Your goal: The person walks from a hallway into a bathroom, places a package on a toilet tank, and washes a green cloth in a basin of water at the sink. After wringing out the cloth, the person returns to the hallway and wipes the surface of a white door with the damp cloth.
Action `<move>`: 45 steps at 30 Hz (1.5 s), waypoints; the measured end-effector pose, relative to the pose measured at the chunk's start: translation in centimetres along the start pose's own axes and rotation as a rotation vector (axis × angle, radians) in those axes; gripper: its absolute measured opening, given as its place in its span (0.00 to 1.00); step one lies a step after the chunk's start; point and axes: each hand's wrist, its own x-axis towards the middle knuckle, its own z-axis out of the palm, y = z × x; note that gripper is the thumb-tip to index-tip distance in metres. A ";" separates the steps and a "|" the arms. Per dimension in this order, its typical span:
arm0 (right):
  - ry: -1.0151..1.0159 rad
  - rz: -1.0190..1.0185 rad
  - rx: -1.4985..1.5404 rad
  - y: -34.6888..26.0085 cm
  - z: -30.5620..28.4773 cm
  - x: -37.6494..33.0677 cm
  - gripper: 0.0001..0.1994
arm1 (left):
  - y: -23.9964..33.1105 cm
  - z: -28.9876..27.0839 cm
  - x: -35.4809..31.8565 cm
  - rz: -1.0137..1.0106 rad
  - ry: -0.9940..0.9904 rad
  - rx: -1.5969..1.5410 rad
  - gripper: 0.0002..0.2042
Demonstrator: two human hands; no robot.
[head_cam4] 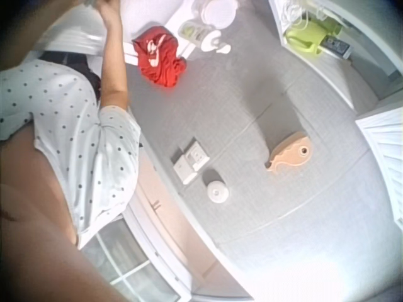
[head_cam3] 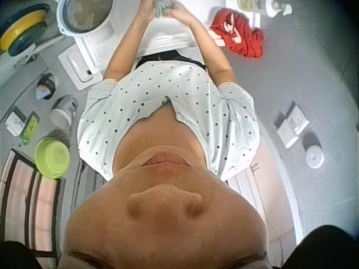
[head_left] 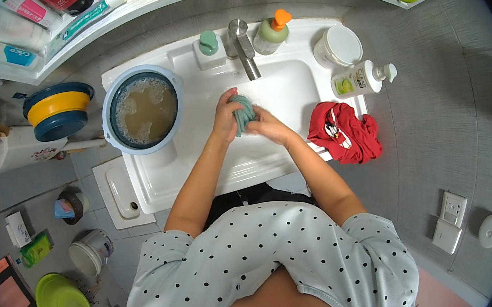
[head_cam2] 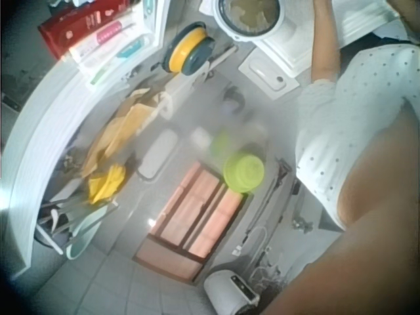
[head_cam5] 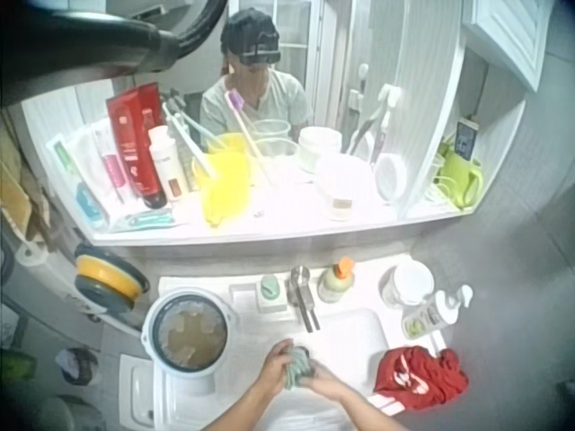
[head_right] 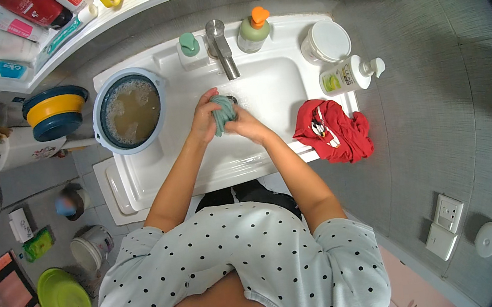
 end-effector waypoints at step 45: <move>-0.392 0.359 0.508 -1.5 3.4 -0.8 0.09 | 3.1 -3.0 -1.6 -0.350 0.048 -0.438 0.20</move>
